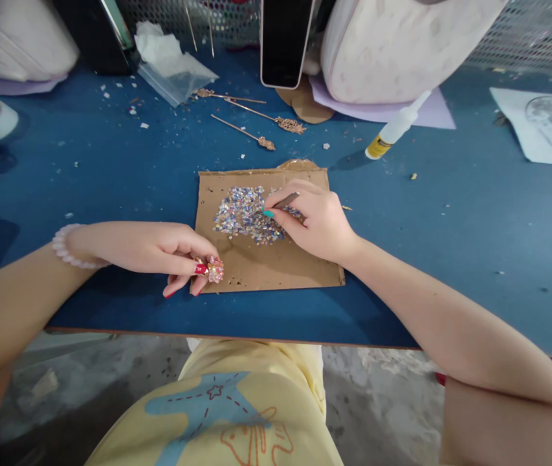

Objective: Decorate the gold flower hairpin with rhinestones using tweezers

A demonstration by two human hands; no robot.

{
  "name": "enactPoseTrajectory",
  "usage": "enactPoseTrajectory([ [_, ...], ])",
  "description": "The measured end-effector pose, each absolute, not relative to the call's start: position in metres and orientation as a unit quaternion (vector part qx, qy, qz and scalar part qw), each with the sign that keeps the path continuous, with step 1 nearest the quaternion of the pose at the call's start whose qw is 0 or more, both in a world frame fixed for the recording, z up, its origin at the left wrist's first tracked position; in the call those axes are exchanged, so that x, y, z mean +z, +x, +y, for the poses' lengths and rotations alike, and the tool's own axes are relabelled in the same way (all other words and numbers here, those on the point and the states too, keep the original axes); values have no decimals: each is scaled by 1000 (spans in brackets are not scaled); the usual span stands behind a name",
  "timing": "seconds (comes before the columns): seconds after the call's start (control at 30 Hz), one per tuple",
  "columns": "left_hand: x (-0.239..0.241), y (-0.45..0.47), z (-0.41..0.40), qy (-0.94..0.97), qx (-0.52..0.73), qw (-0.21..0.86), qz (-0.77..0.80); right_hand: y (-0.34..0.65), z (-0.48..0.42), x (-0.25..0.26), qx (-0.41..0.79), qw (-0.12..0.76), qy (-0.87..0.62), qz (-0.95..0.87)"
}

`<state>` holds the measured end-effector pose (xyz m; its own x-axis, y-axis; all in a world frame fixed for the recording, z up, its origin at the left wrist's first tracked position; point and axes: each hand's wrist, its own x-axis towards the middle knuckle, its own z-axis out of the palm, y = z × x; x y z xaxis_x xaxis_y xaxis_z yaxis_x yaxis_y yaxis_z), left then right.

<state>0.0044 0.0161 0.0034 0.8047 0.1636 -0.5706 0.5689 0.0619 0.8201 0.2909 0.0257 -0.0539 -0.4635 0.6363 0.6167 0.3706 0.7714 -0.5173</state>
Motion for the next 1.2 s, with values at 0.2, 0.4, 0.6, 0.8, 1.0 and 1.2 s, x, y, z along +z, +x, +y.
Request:
enactPoseTrajectory([
  [0.2, 4, 4, 16, 674, -153, 669, 274, 291, 25, -52, 145, 417, -299, -846],
  [0.4, 4, 5, 16, 677, -151, 666, 273, 291, 24, -50, 140, 406, -309, -849],
  [0.6, 3, 5, 16, 677, -149, 667, 273, 291, 25, -51, 150, 407, -294, -852],
  [0.8, 3, 5, 16, 677, -150, 667, 274, 291, 25, -51, 144, 401, -300, -853],
  [1.0, 3, 5, 16, 674, -149, 669, 274, 291, 24, -49, 145, 388, -317, -853],
  [1.2, 2, 5, 16, 675, -149, 669, 273, 291, 24, -48, 150, 379, -328, -852],
])
